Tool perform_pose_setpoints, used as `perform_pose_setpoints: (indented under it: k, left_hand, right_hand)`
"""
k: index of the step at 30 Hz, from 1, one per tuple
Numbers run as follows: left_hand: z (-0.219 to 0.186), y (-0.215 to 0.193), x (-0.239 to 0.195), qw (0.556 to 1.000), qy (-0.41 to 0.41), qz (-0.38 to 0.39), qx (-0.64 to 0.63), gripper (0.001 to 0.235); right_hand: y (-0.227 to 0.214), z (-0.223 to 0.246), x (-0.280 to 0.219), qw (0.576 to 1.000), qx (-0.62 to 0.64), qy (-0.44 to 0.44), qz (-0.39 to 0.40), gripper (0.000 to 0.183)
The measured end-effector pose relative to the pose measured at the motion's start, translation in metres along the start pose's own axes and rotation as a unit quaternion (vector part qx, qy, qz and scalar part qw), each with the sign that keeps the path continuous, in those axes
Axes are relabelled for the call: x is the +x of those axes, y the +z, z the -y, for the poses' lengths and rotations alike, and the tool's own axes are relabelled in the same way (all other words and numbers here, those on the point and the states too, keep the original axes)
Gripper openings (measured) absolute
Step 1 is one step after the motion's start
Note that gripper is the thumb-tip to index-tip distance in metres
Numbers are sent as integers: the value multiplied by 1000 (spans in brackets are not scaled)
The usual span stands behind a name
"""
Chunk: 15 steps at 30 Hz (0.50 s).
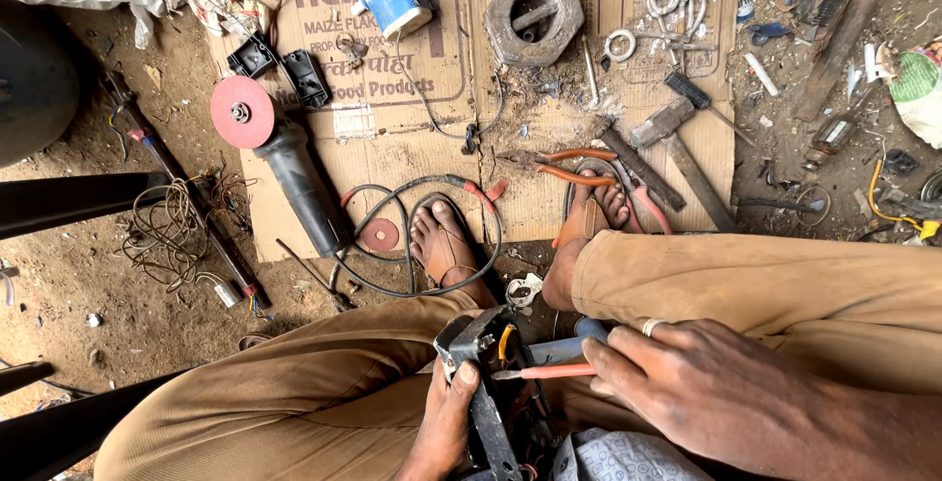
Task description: The person disassembles and handles small electrical motor components by hand and using a screwdriver on a cardboard-covered floor.
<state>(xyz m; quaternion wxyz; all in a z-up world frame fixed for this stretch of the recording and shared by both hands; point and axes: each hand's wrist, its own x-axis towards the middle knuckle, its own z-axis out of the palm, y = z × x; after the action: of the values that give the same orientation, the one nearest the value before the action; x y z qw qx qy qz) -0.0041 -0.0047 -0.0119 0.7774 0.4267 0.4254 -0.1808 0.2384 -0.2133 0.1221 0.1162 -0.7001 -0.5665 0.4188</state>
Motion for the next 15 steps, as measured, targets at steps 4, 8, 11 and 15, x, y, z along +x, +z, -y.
perform_pose_setpoints:
  k: [4, 8, 11, 15]
  left_hand:
    - [-4, 4, -2, 1000, 7, 13, -25, 94]
    - [-5, 4, -1, 1000, 6, 7, 17, 94]
    - [-4, 5, -1, 1000, -22, -2, 17, 94]
    - [-9, 9, -1, 1000, -11, 10, 15, 94]
  right_hand:
    - [-2, 2, -2, 991, -85, -57, -89, 44]
    - [-6, 8, 4, 985, -131, -47, -100, 44]
    - [-11, 11, 7, 973, -185, -55, -126, 53]
    - [-10, 17, 8, 972, -204, -44, -107, 45]
